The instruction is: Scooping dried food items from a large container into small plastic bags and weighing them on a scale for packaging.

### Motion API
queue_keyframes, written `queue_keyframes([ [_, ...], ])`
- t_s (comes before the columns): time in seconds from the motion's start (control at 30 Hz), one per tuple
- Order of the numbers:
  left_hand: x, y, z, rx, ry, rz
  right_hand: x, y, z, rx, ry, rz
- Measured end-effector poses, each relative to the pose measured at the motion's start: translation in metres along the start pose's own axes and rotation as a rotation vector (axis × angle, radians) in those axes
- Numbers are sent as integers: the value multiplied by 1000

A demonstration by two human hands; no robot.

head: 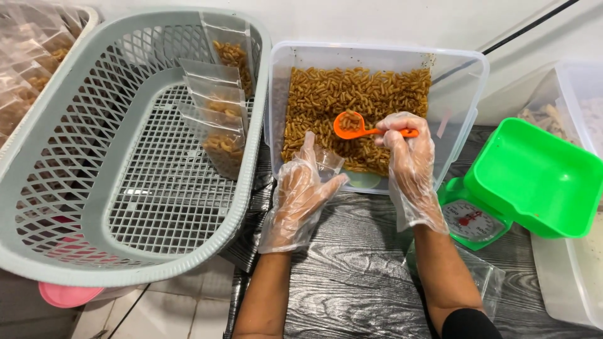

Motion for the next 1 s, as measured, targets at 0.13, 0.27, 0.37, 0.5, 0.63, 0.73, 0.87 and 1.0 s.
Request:
queue_keyframes([
  [0.13, -2, 0, 2, 45, -4, -12, -37, 9, -9, -27, 2, 52],
  [0.27, -5, 3, 3, 64, -14, -55, -50, 9, -21, -86, -12, 48],
  [0.37, 0, 0, 3, 84, -1, -77, -62, 11, -24, -263, -182, -189],
  [0.5, -4, 3, 3, 107, -9, -109, -78, 17, -27, -420, -330, -187],
  [0.63, -3, 0, 3, 128, -1, -136, -87, 18, -25, -466, -408, -190],
  [0.73, -9, 5, 2, 126, 6, -95, -65, 7, -21, -446, -394, -157],
  [0.87, -3, -3, 0, 105, 7, -88, -66, -6, -6, -330, -235, -352],
  [1.0, -5, -1, 1, 92, -11, -42, -37, -14, 1, -134, 144, -178],
])
Point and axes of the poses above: each hand's wrist, its own z-axis towards the middle knuckle, its own y-axis out of the palm, x = y × z, the point moved 3 cm from there along z, towards the middle knuckle, and after that the axes turned 15 degrees about x, right-handed, at the moved point
